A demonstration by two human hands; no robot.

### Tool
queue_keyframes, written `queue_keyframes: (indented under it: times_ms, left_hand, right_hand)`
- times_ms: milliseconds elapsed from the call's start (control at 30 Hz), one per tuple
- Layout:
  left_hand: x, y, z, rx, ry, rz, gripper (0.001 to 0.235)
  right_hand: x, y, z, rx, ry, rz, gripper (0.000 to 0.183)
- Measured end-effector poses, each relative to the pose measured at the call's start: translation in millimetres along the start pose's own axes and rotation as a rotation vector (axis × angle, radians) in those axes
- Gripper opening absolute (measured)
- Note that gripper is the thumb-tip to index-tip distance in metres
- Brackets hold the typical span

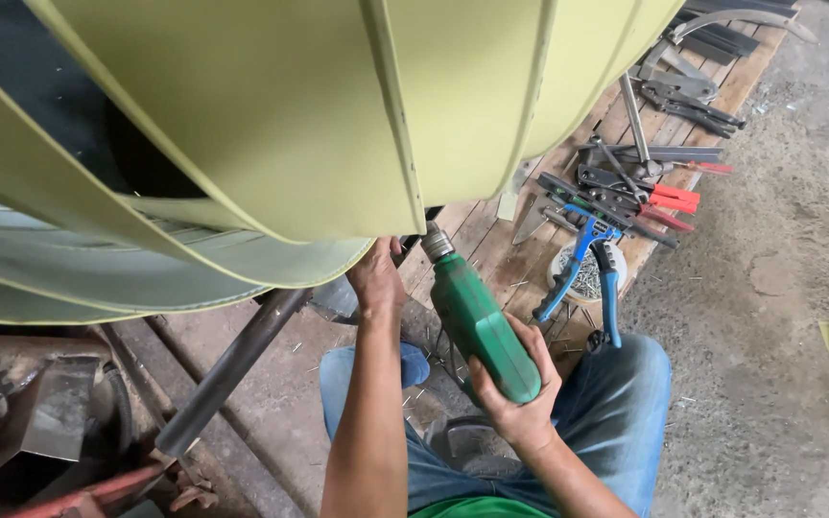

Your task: Assemble a large circular metal structure by drilling holes and installing rivets.

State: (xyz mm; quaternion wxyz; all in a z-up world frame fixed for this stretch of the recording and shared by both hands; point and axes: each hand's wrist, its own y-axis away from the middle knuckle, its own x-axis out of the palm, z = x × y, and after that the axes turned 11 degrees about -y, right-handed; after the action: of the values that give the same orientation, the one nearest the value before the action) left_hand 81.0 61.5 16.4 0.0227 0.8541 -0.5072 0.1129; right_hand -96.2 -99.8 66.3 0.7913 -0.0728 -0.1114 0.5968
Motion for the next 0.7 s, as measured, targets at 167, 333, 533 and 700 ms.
queue_keyframes:
  times_ms: [167, 333, 533, 700]
  left_hand:
    - [3.4, 0.4, 2.1, 0.032, 0.161, 0.02, 0.012]
    - [-0.4, -1.2, 18.4, 0.051, 0.163, -0.01, 0.011]
    - [-20.1, -8.5, 72.4, -0.031, 0.102, -0.081, 0.019]
    - [-26.3, -10.4, 77.1, -0.064, 0.268, -0.01, 0.062]
  right_hand:
    - [-0.4, -5.3, 6.0, -0.021, 0.063, 0.018, 0.06]
    - [-1.8, -11.8, 15.6, -0.114, 0.166, 0.04, 0.06]
    - [-1.2, -12.9, 14.9, -0.145, 0.148, 0.054, 0.061]
    - [1.1, -14.3, 19.6, -0.181, 0.22, 0.069, 0.062]
